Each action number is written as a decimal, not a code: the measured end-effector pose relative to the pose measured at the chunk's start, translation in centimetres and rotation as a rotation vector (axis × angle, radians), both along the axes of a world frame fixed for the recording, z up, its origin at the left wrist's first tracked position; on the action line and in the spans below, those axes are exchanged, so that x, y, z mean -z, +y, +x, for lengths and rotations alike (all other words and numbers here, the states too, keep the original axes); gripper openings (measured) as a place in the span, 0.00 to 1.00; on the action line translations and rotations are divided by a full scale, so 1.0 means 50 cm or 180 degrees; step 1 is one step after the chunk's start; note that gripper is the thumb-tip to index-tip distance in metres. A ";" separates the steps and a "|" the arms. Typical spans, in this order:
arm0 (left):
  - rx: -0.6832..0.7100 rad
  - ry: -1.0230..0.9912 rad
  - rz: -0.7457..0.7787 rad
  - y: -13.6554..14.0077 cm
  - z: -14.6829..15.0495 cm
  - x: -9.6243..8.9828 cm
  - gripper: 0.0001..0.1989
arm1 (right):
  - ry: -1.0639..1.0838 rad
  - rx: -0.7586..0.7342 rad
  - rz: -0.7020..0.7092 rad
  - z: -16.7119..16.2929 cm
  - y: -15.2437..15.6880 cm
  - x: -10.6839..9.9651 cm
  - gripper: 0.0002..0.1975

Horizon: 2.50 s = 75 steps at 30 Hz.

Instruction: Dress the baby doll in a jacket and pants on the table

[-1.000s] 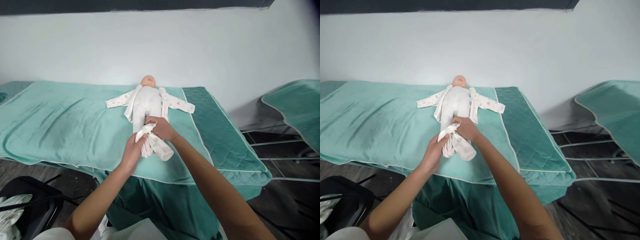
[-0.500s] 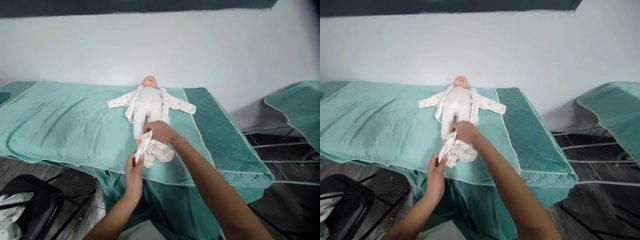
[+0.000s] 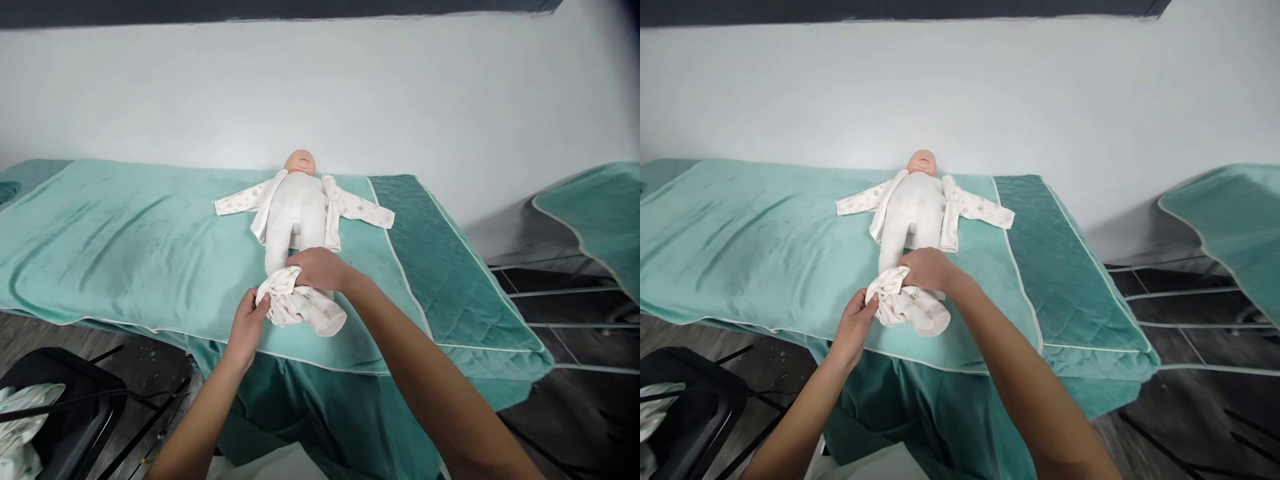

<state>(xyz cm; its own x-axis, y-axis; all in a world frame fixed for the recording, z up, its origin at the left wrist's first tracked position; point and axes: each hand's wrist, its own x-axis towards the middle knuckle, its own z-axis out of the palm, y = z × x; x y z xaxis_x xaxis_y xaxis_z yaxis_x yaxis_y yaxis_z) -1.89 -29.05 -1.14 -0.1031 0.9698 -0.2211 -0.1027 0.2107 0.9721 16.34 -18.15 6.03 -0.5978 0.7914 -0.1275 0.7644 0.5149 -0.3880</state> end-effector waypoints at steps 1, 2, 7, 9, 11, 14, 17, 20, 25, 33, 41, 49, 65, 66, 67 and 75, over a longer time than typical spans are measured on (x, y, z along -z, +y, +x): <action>0.0048 0.0027 0.0073 0.006 -0.004 0.003 0.18 | 0.0055 0.0021 -0.0063 0.001 0.000 -0.002 0.07; 0.0105 0.0079 0.0163 0.013 -0.009 0.005 0.18 | 0.0110 0.0056 -0.0131 0.002 0.000 -0.003 0.07; 0.0641 0.0454 0.0577 0.069 -0.048 0.017 0.11 | 0.0367 0.0159 -0.0472 0.008 0.004 -0.006 0.07; 0.0716 0.0776 0.0711 0.096 -0.064 0.021 0.08 | 0.0453 0.0156 -0.0542 0.010 0.005 -0.005 0.08; 0.0629 0.1226 0.0918 0.123 -0.075 0.023 0.09 | 0.0477 0.0176 -0.0579 0.011 0.005 -0.005 0.10; 0.0432 0.1697 0.1330 0.165 -0.080 0.019 0.10 | 0.0385 0.0196 -0.0535 0.010 0.005 -0.004 0.10; 0.0289 0.1886 0.1629 0.211 -0.073 0.009 0.11 | 0.0318 0.0167 -0.0446 0.008 0.007 -0.005 0.10; 0.0200 0.1970 0.1741 0.252 -0.059 0.004 0.11 | 0.0260 0.0318 -0.0288 -0.001 0.012 -0.005 0.10; -0.0351 0.1842 0.1379 0.249 -0.043 0.016 0.07 | 0.0273 0.0856 -0.0047 -0.017 0.025 0.006 0.07; 0.0568 0.2168 0.0930 0.111 -0.041 -0.001 0.19 | 0.0511 0.1031 -0.0028 -0.017 0.030 0.013 0.05; 0.0413 0.2396 0.1257 0.120 -0.026 0.017 0.17 | 0.0549 0.0774 -0.0488 0.000 0.020 -0.008 0.18; -0.0003 0.3124 0.1806 0.194 -0.029 0.026 0.16 | 0.0173 0.0316 -0.0330 -0.006 0.013 -0.009 0.10; -0.0247 0.3365 0.2167 0.254 -0.042 0.025 0.19 | 0.1044 0.1485 -0.0613 -0.017 0.028 0.010 0.05; -0.0200 0.3366 0.2192 0.251 -0.044 0.027 0.18 | 0.1098 0.1484 -0.0637 -0.015 0.027 0.011 0.05; -0.0152 0.3363 0.2233 0.247 -0.045 0.029 0.18 | 0.1165 0.1473 -0.0671 -0.013 0.027 0.012 0.04; 0.0154 0.2929 0.2408 0.222 -0.055 0.023 0.18 | 0.2555 0.0681 -0.1754 0.043 0.034 0.004 0.20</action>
<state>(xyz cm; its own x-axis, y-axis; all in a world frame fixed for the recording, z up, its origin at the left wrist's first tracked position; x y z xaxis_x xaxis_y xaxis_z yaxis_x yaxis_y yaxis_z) -4.65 -17.97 -2.31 0.1168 0.8295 0.5462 0.6904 -0.4631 0.5558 18.48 -16.44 5.83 -0.5195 0.8445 -0.1300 0.2266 -0.0105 -0.9739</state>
